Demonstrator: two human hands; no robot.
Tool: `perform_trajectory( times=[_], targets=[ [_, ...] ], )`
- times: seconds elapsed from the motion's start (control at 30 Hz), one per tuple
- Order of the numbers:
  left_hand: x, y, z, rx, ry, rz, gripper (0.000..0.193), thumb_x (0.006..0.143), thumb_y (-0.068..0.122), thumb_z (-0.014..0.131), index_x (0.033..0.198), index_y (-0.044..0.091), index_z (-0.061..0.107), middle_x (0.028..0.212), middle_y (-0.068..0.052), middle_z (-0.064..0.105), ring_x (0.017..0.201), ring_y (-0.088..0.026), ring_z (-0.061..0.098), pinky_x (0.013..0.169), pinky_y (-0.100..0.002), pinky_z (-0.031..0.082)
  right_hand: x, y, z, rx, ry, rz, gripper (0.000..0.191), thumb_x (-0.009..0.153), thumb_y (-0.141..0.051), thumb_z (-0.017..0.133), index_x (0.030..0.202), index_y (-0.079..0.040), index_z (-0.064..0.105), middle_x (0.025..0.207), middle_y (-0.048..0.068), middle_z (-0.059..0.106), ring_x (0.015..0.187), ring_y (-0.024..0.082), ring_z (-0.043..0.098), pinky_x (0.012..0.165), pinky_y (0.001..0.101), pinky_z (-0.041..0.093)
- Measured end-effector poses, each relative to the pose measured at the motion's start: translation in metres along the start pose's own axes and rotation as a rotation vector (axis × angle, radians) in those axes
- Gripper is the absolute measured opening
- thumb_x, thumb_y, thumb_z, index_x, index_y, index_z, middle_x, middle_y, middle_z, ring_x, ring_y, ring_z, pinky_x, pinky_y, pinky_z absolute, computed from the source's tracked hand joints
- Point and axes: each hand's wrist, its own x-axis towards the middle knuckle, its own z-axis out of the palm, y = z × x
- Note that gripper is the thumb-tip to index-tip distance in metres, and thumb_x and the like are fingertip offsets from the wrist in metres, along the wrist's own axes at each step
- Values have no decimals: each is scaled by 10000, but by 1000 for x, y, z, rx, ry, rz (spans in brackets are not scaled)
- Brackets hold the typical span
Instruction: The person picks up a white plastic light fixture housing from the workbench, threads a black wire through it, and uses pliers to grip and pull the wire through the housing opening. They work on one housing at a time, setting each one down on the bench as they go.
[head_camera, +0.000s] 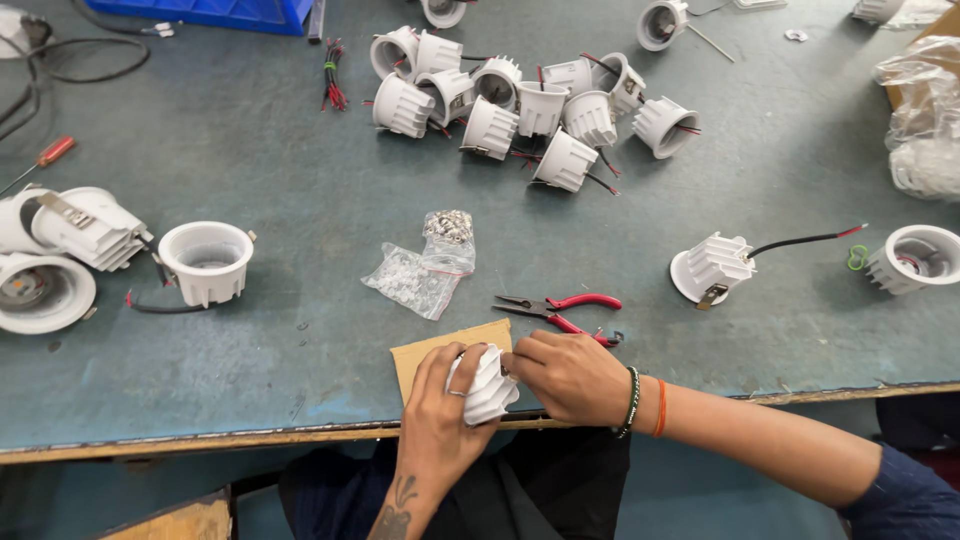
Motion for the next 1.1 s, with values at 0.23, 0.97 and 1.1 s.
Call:
perform_trajectory(
  times=[0.23,0.97,1.1],
  targets=[
    [2,-7,-4,-25,-17,16,794,614,106,860,1343,114,545,1278,-157,577,1203,-417,569,951,-496,509,4,14,0,-290,-1,-337,277,841,-105,639,1085,27,636,910,57,553,781,188,585,682,336,511],
    [-13,-2,15,128,57,64,806,593,102,884,1333,112,563,1295,-167,559,1208,-435,558,954,-507,507,34,22,6,422,-468,546,183,835,-242,699,911,-88,762,809,143,701,750,327,686,684,441,527],
    [-10,-6,3,39,76,-22,786,601,84,877,1320,108,560,1283,-155,567,1205,-418,566,959,-498,510,22,3,-1,113,-189,166,190,847,-178,674,967,-39,722,883,98,671,753,306,652,625,435,503]
  ],
)
